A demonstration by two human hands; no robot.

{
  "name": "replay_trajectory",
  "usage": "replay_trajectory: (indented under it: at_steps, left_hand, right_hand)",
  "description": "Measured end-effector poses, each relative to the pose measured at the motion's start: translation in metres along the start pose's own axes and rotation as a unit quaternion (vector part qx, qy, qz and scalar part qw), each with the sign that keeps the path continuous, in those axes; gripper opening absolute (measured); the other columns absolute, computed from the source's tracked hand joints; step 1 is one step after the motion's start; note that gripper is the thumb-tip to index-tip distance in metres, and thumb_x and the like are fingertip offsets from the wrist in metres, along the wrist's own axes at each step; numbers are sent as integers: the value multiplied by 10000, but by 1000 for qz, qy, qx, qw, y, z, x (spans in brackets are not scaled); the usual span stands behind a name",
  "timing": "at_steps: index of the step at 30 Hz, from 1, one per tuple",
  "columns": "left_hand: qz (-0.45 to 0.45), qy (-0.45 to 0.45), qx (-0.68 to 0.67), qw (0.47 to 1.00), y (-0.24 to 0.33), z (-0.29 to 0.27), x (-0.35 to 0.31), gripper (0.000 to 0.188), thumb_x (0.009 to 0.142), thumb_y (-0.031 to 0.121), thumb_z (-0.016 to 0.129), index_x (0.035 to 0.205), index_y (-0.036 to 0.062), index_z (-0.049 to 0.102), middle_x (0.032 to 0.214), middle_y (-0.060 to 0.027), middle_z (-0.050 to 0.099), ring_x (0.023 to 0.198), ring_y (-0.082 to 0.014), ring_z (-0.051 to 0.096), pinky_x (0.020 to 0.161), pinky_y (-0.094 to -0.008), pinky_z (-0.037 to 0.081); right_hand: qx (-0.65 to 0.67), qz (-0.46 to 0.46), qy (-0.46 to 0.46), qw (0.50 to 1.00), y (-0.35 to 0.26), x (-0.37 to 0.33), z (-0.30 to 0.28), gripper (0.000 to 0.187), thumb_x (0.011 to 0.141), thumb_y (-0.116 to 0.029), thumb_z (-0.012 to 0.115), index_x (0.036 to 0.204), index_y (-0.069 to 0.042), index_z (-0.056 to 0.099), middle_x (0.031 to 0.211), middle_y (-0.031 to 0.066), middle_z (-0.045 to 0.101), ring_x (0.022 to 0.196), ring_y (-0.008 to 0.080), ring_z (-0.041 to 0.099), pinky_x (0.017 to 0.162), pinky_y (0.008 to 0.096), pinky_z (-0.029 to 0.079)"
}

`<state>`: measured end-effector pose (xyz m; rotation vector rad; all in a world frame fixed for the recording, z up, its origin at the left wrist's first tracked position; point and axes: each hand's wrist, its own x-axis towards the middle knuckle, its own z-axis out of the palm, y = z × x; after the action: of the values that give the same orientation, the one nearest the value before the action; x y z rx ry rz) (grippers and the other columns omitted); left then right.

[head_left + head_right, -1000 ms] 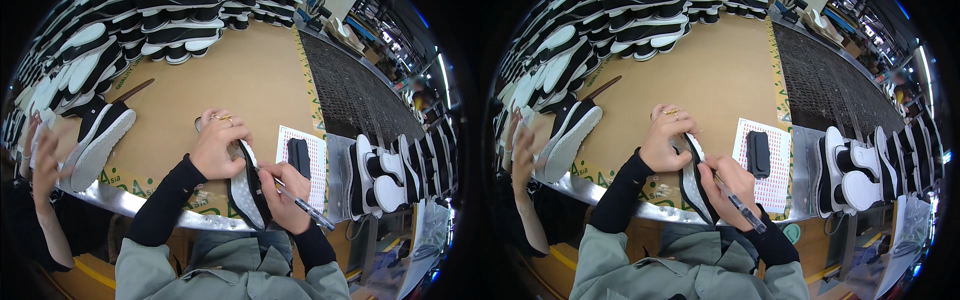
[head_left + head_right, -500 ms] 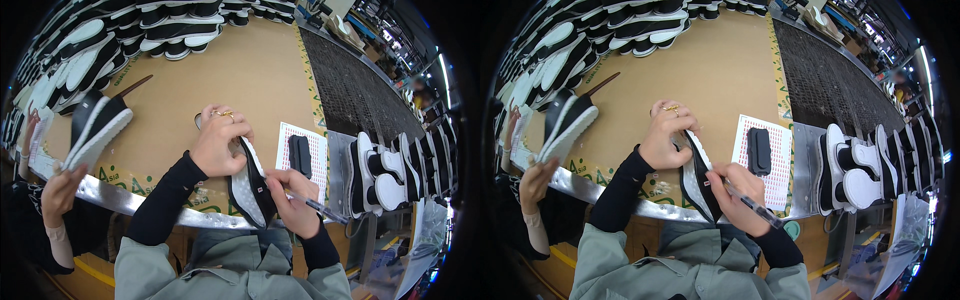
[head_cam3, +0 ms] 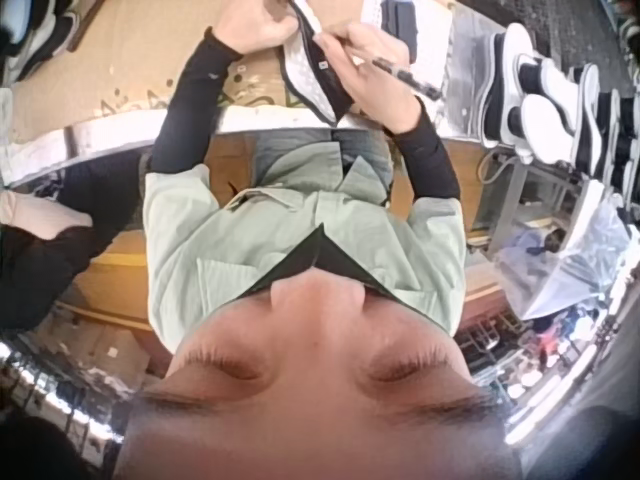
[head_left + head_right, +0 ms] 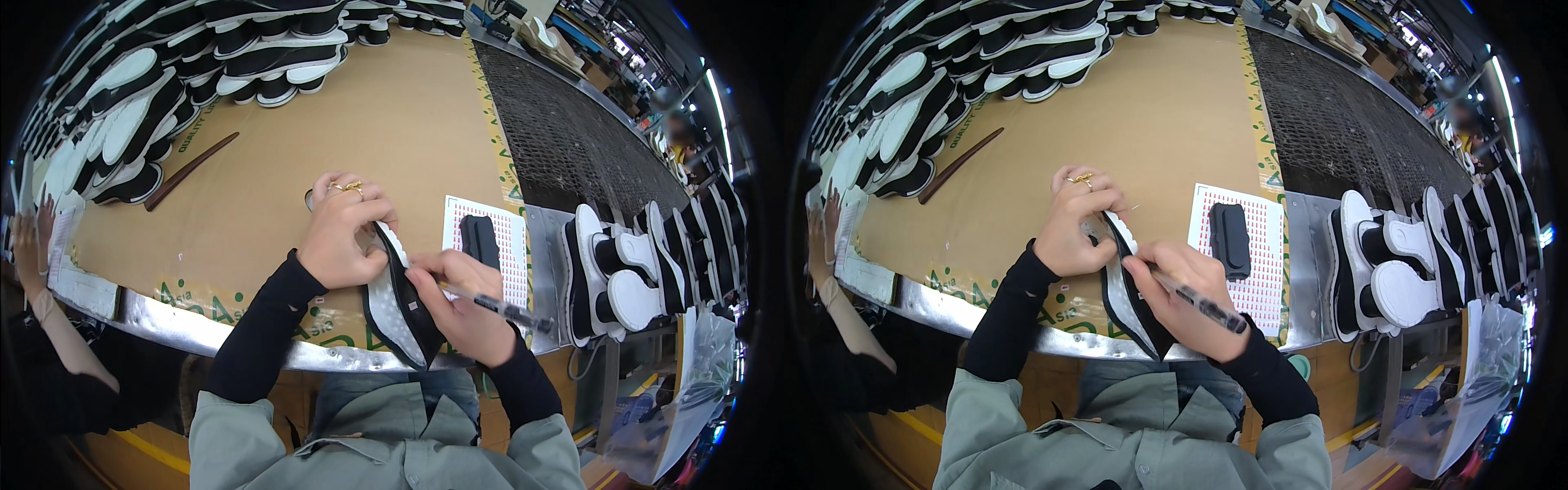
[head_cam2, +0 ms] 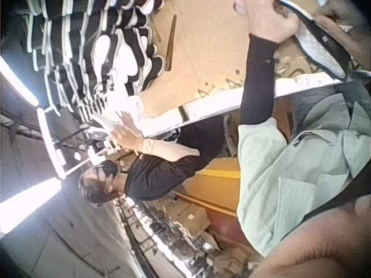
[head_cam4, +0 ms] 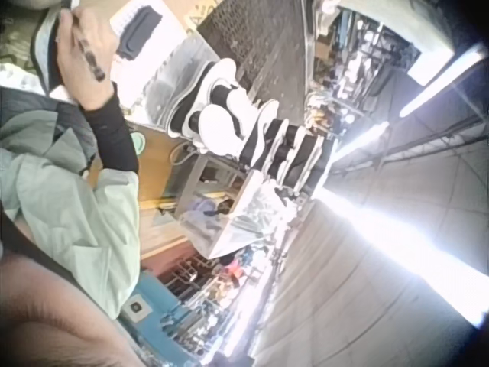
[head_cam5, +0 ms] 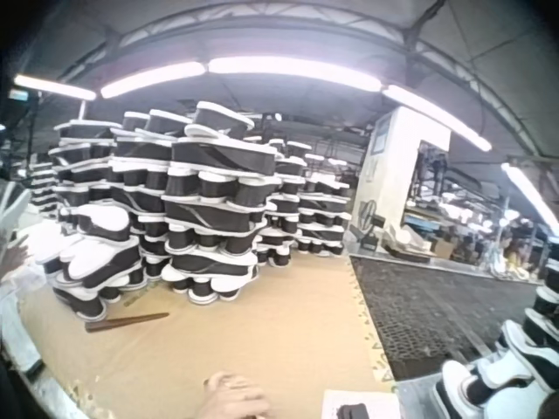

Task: The person picks up black and white slippers one at a time from a stack, applies a small red sticker to the side of each slipper using a pen-like tool, and places the finished slipper onto a separate stack. The process is repeated continuously throughout the clip.

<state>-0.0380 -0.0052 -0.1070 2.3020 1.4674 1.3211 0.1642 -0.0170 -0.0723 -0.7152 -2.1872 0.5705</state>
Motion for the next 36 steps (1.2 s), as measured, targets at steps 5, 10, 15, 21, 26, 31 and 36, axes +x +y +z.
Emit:
replay_trajectory:
  at_steps: [5, 10, 15, 21, 26, 31, 36]
  left_hand:
    - [2, -10, 8, 1000, -3, -2, -1, 209, 528, 80, 579, 731, 130, 594, 767, -15, 565, 927, -283, 535, 1011, -455, 272]
    - [4, -5, 4, 1000, -3, 1, -2, 222, 522, 79, 573, 738, 126, 594, 774, -23, 563, 931, -281, 539, 1009, -454, 274]
    - [4, -2, 5, 1000, -1, 0, -1, 224, 522, 77, 568, 740, 123, 592, 771, -28, 555, 929, -279, 539, 1005, -455, 275]
    - [-1, -14, 10, 1000, 1, -2, -1, 212, 525, 77, 563, 733, 109, 587, 762, -25, 545, 922, -280, 532, 1009, -460, 269]
    - [-10, -60, 31, 998, 0, -8, 0, 237, 534, 81, 587, 768, 116, 605, 839, -21, 570, 1011, -283, 523, 1040, -517, 238]
    - [32, -250, 119, 960, 46, -25, 2, 417, 572, 157, 733, 981, 194, 665, 1039, -4, 602, 1243, -279, 476, 1064, -731, 38]
    - [138, -370, 171, 903, 90, 11, -14, 519, 624, 272, 815, 1096, 159, 630, 1010, -30, 638, 1135, -238, 573, 1092, -716, 59]
  right_hand:
    - [2, -5, 4, 1000, 3, -19, -4, 131, 813, -35, 722, 868, 11, 612, 790, 131, 643, 660, 282, 647, 587, 330, 506]
    - [16, 48, 16, 999, -1, -73, -18, 136, 791, 19, 721, 882, 36, 621, 871, 181, 683, 794, 299, 703, 677, 324, 549]
    - [17, 63, 19, 998, -4, -89, -24, 122, 789, 48, 703, 875, 43, 617, 890, 202, 688, 873, 311, 710, 734, 330, 554]
    - [48, 72, 71, 994, -1, -104, -10, 28, 871, 48, 595, 889, 47, 575, 802, 159, 650, 915, 353, 701, 768, 361, 552]
    - [95, 62, 137, 984, 6, -123, 3, 86, 829, 53, 659, 891, 54, 600, 840, 169, 666, 928, 363, 697, 784, 372, 557]
    - [78, 51, 148, 985, 4, -124, 2, 88, 828, 39, 667, 894, 51, 609, 836, 161, 667, 913, 362, 699, 777, 366, 556]
    - [80, 59, 161, 982, 3, -125, 5, 91, 829, 22, 676, 900, 46, 625, 842, 166, 674, 906, 341, 703, 757, 343, 551]
